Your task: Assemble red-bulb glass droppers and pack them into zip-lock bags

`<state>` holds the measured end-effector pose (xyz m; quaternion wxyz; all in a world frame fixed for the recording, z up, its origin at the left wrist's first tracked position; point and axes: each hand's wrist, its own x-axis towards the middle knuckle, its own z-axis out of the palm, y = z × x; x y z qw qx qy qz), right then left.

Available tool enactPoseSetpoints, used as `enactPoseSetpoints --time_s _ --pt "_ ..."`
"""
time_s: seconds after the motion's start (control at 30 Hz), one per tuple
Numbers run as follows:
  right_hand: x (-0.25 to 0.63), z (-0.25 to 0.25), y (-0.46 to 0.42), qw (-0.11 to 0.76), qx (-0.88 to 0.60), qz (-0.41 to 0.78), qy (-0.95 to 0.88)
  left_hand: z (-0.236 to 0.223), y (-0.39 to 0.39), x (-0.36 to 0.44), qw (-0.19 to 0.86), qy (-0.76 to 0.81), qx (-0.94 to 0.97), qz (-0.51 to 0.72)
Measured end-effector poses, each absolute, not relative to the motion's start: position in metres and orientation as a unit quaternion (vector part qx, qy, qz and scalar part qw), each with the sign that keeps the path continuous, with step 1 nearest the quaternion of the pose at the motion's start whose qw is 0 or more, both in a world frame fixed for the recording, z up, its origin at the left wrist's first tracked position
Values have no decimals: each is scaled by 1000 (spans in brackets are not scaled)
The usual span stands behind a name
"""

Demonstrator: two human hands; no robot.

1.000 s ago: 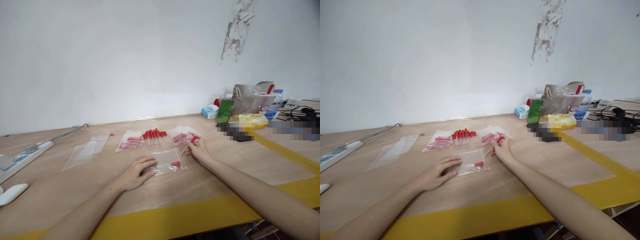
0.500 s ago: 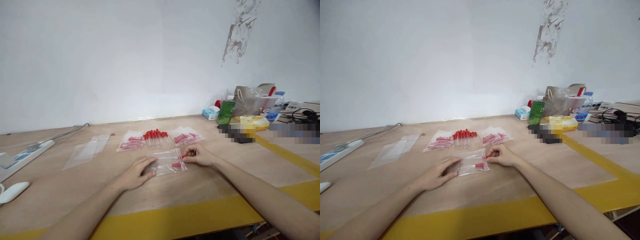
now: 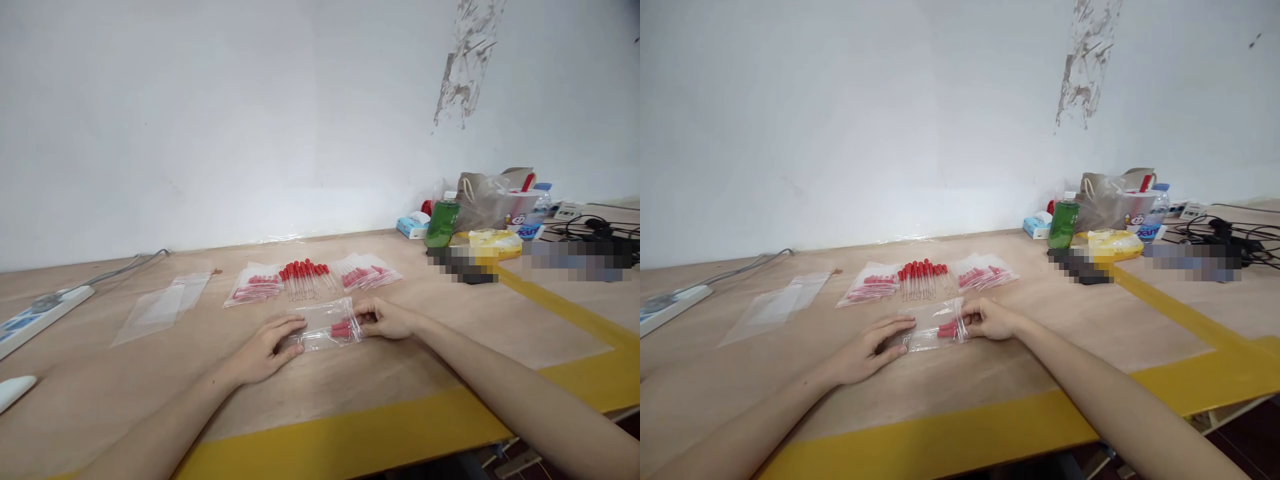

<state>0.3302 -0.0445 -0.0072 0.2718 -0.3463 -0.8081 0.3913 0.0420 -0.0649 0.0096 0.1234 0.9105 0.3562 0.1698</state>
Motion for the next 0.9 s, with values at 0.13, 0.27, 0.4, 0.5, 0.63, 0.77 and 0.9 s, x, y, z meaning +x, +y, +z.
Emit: enactPoseSetpoints --time_s 0.13,0.27,0.4,0.5,0.63,0.77,0.9 --pt "323 -15 -45 328 -405 381 -764 8 -64 42 131 354 910 169" --pt "320 -18 -47 329 -374 316 -808 8 -63 42 131 353 910 172" --pt "329 -6 -42 296 -386 311 -817 8 -64 42 122 353 913 167" --pt "331 8 -26 337 -475 242 -776 9 -65 42 123 356 911 165" --pt "311 25 10 293 -647 139 -690 9 -65 42 129 360 909 167" --pt "275 31 46 267 -696 141 -651 9 -66 43 131 350 912 171" --pt "251 33 64 262 -710 164 -633 9 -66 43 134 338 914 180"
